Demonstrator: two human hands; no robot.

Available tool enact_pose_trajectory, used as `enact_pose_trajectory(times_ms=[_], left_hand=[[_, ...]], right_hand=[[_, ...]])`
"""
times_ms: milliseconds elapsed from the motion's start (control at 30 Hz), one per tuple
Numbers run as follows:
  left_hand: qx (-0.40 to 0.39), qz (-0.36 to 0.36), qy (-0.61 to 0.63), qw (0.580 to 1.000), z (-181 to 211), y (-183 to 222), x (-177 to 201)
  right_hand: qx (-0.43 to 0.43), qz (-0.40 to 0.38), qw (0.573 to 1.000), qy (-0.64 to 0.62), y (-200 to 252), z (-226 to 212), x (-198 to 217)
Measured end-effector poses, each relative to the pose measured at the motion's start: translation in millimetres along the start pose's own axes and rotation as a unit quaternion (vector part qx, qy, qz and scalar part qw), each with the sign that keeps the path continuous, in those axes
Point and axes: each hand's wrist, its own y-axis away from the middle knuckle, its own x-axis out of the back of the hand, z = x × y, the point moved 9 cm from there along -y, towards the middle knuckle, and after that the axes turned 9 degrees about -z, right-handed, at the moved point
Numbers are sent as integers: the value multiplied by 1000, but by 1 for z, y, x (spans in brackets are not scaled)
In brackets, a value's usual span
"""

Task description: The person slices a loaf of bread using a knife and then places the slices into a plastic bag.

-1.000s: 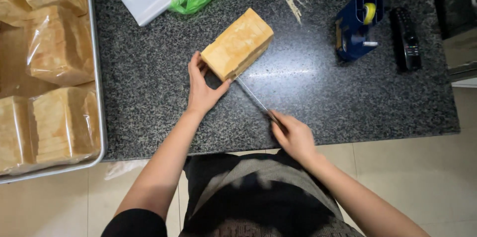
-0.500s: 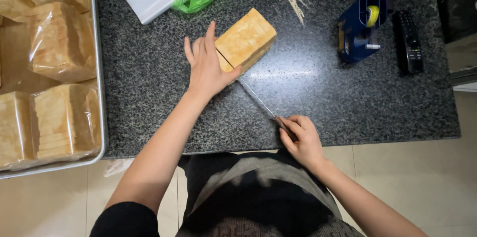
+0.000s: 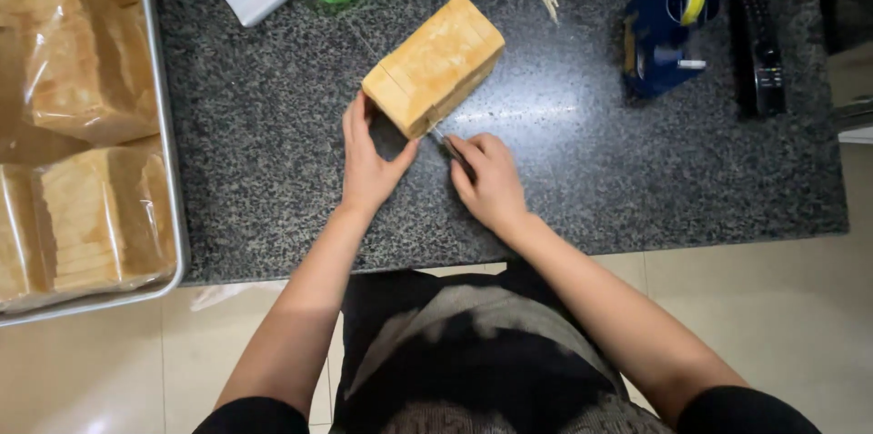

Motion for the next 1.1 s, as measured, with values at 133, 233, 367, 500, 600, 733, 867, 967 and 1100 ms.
enact_pose_trajectory(times_ms=[133, 233, 367, 500, 600, 733, 867, 967, 1100], left_hand=[[-13, 5, 15, 1000, 6, 0, 2], [20, 1, 13, 1000, 2, -1, 2], [18, 7, 9, 1000, 3, -2, 5], [17, 11, 19, 1000, 2, -3, 6], [18, 7, 23, 1000, 3, -4, 7], [10, 16, 22, 1000, 8, -4, 9], [47, -5, 30, 998, 7, -5, 7], [38, -1, 32, 999, 6, -5, 7], [29, 6, 25, 999, 6, -6, 7]], right_hand=[[-8, -3, 1000, 0, 15, -1, 9], [-12, -41, 999, 31, 55, 11, 21], [-1, -52, 997, 48, 81, 17, 31], [29, -39, 997, 61, 48, 8, 15], [31, -27, 998, 49, 5, 7, -8], [34, -24, 998, 36, 1, 2, -8], [38, -37, 997, 59, 35, -1, 15], [24, -59, 995, 74, 75, 10, 25], [23, -74, 994, 81, 91, 16, 26]])
